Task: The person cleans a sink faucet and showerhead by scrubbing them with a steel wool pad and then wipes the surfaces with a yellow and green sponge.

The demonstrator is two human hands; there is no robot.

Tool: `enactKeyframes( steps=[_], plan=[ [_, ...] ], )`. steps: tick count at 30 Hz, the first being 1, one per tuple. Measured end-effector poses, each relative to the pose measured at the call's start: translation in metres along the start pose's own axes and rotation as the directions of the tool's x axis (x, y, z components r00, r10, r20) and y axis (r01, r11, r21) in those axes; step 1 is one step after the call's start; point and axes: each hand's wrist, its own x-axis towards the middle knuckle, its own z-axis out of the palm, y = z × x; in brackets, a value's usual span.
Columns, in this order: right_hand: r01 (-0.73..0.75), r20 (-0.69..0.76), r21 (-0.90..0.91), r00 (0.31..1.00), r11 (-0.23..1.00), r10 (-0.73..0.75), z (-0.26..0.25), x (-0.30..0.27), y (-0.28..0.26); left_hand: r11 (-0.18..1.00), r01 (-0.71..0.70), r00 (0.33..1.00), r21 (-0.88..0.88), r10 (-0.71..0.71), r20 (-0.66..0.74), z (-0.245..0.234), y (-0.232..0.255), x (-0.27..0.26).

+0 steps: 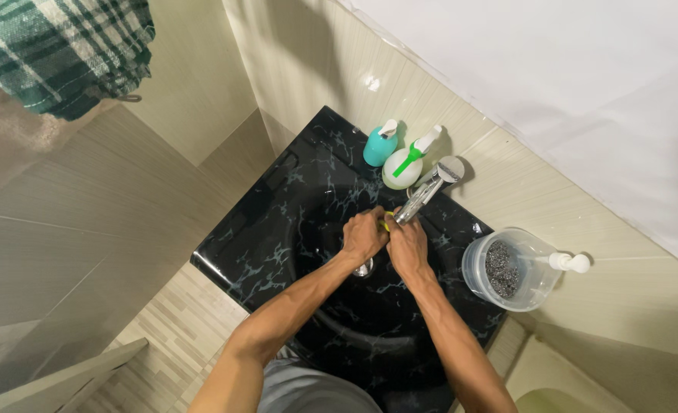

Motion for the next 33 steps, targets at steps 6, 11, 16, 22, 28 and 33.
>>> enactKeyframes(
  steps=[6,11,16,22,28,33],
  plan=[
    [-0.006,0.196,-0.115,0.98,0.993,0.028,0.008,-0.024,0.017,0.989,-0.141,0.96,0.048,0.125,0.249,0.028,-0.026,-0.004],
    [-0.141,0.482,-0.193,0.848,0.971,0.219,0.017,-0.072,0.02,0.963,-0.257,0.818,0.084,0.17,0.55,0.059,-0.043,-0.023],
    [-0.436,0.771,-0.057,0.552,0.898,0.317,0.034,-0.088,0.019,0.93,-0.314,0.609,0.191,0.043,0.792,0.061,-0.059,-0.024],
    [-0.553,0.771,0.231,0.606,0.8,0.196,0.069,-0.08,-0.036,0.733,-0.319,0.557,0.6,-0.367,0.745,0.024,-0.093,-0.009],
    [-0.51,0.615,0.492,0.777,0.706,0.133,0.086,-0.064,-0.073,0.697,-0.252,0.693,0.671,-0.354,0.628,-0.009,-0.119,0.013],
    [-0.295,0.755,0.312,0.654,0.903,-0.047,0.067,-0.079,-0.04,0.825,-0.303,0.147,0.477,-0.455,0.879,0.047,-0.13,0.016]
  ],
)
